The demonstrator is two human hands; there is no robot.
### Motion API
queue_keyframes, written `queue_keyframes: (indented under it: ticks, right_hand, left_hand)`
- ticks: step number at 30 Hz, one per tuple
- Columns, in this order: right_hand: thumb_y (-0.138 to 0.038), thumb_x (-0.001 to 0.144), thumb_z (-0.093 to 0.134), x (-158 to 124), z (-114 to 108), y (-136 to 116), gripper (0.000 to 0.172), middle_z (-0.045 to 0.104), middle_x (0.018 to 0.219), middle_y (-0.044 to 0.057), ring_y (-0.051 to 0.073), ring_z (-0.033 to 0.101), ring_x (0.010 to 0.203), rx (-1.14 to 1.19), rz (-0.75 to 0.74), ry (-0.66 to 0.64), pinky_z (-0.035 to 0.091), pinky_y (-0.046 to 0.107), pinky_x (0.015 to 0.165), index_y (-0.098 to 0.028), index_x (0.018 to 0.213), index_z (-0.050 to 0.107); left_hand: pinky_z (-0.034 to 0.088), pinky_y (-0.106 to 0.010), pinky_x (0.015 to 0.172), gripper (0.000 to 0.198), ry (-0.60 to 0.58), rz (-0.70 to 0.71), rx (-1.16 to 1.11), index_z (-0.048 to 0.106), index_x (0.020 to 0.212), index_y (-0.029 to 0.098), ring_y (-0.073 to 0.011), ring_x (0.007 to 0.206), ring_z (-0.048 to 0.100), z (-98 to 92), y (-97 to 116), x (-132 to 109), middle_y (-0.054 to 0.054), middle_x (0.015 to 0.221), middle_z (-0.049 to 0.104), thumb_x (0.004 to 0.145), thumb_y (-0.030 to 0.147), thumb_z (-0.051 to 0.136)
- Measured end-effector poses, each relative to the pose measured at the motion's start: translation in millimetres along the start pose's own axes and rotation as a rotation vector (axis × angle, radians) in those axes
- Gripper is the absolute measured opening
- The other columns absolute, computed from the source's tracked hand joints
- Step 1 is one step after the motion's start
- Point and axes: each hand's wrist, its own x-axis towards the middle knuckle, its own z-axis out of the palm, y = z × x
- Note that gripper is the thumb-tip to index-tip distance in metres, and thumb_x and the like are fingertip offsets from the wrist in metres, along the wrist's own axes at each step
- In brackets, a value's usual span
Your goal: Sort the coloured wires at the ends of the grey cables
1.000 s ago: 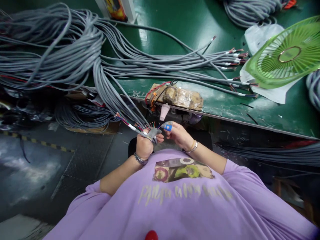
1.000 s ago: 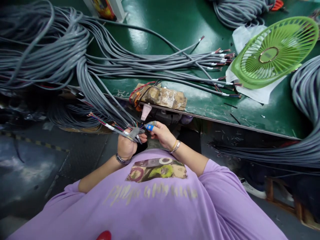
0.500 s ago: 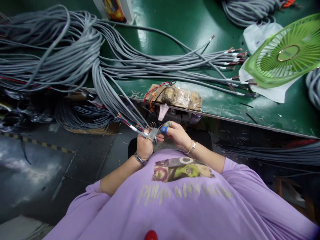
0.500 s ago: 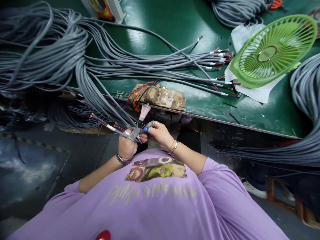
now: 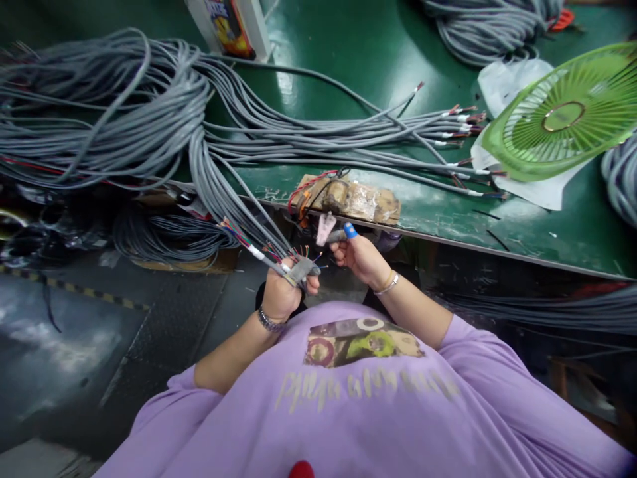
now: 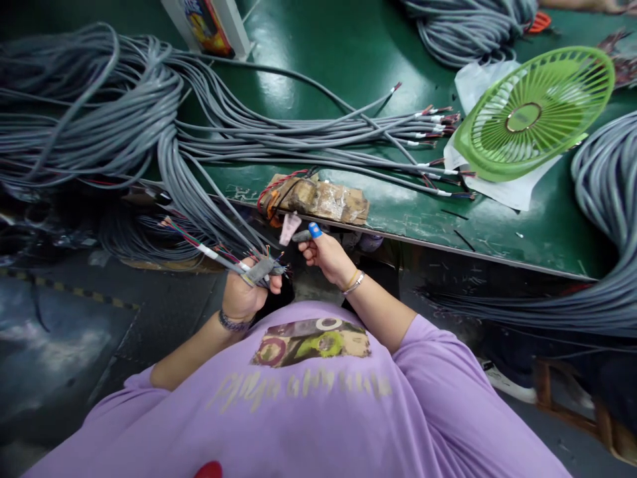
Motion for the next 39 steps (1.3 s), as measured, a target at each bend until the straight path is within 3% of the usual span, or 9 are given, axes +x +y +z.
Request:
queue_keyframes:
  ticks: [5, 10, 15, 22, 30, 39]
  right_hand:
    - [-0.070, 0.072, 0.066, 11, 11, -11, 0.056, 0.063, 0.073, 0.002, 0.007, 0.050, 0.055, 0.007, 0.051, -0.144, 0.041, 0.018, 0.048, -0.015, 0.082, 0.065]
    - [-0.059, 0.060, 0.082, -3, 12, -8, 0.052, 0.065, 0.075, 0.002, 0.008, 0.052, 0.057, -0.015, 0.116, -0.266, 0.045, 0.020, 0.051, -0.014, 0.080, 0.066]
    - [-0.042, 0.056, 0.087, -14, 13, -2, 0.039, 0.055, 0.059, -0.004, 0.007, 0.047, 0.052, -0.115, 0.089, -0.208, 0.041, 0.020, 0.052, -0.016, 0.070, 0.061]
    - [-0.031, 0.062, 0.078, -14, 16, 4, 0.024, 0.059, 0.060, -0.002, 0.008, 0.048, 0.054, -0.173, -0.052, -0.140, 0.036, 0.021, 0.054, -0.015, 0.066, 0.060]
    - [-0.041, 0.060, 0.083, -17, 19, 3, 0.034, 0.061, 0.064, -0.001, 0.009, 0.051, 0.056, -0.163, -0.014, -0.146, 0.039, 0.023, 0.055, -0.016, 0.073, 0.062]
    - [-0.036, 0.060, 0.082, -19, 21, 9, 0.030, 0.057, 0.059, -0.003, 0.007, 0.045, 0.054, -0.155, -0.084, -0.009, 0.036, 0.022, 0.053, -0.016, 0.066, 0.060]
  left_hand:
    - [0.042, -0.021, 0.033, 0.034, -0.086, -0.026, -0.020, 0.063, 0.059, 0.015, -0.0106, 0.033, 0.052, 6.1, 9, 4, -0.002, 0.046, 0.061, 0.069, 0.045, 0.074]
    - [0.043, -0.022, 0.035, 0.032, -0.068, -0.064, 0.003, 0.064, 0.063, 0.015, -0.0112, 0.034, 0.053, 5.8, 4, 4, -0.002, 0.046, 0.062, 0.069, 0.045, 0.073]
    - [0.044, -0.021, 0.038, 0.031, -0.069, -0.079, 0.084, 0.064, 0.061, 0.015, -0.0111, 0.036, 0.054, 1.1, -8, 1, -0.003, 0.048, 0.063, 0.072, 0.043, 0.072]
    - [0.043, -0.021, 0.040, 0.031, -0.095, -0.067, 0.117, 0.064, 0.062, 0.015, -0.0112, 0.038, 0.055, -2.3, -13, 0, -0.003, 0.049, 0.064, 0.075, 0.043, 0.070]
    - [0.044, -0.022, 0.040, 0.030, -0.098, -0.051, 0.104, 0.064, 0.061, 0.015, -0.0115, 0.039, 0.056, -5.0, -16, 0, -0.003, 0.050, 0.064, 0.075, 0.041, 0.071]
    - [0.044, -0.021, 0.040, 0.030, -0.005, -0.065, 0.081, 0.063, 0.064, 0.016, -0.0115, 0.039, 0.056, -0.3, -16, 0, -0.002, 0.051, 0.064, 0.074, 0.044, 0.070]
